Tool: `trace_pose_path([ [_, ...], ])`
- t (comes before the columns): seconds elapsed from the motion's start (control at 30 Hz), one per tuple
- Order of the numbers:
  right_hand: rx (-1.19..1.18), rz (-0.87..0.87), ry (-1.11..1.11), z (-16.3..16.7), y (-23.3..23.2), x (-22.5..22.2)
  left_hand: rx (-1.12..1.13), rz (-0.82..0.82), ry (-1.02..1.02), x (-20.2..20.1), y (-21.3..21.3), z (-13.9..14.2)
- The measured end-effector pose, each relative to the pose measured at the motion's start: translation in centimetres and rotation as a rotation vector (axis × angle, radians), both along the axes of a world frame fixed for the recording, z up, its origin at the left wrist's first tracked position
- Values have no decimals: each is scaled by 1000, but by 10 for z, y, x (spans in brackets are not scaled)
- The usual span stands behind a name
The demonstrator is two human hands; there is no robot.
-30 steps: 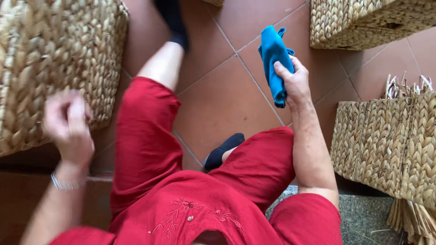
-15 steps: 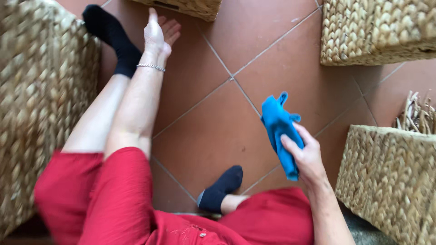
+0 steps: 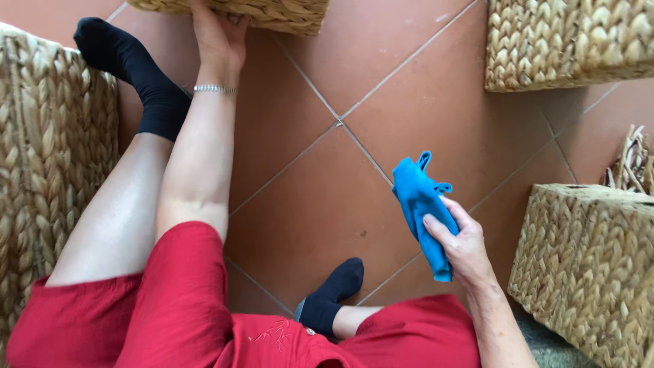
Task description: The person sits on the floor and wipes woven water-hyacinth storage baskets one at a time with a blue cloth, turning each basket to clean its sides, top, and interior, then sets it aside and picks up the next basket.
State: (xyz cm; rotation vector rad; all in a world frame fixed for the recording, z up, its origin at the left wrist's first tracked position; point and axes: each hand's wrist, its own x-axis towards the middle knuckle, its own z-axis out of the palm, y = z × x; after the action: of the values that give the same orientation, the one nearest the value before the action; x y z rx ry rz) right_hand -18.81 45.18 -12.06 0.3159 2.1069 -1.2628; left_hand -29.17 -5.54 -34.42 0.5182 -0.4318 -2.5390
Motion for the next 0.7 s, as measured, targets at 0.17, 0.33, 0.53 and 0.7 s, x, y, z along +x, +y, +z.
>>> trace_pose_path([
  [0.17,-67,-9,119,12,2,-6,-270,-102,-20,37,30,70],
  [0.33,-105,13,495,48,-10,-7,-430,-130,-6,85,49,163],
  [0.53,-52,198,1215,102,-62,18,-516,-206,-41,142,64,243],
  [0.7,167,396,1725,144,-99,67,-590,-294,-121,181,73,285],
])
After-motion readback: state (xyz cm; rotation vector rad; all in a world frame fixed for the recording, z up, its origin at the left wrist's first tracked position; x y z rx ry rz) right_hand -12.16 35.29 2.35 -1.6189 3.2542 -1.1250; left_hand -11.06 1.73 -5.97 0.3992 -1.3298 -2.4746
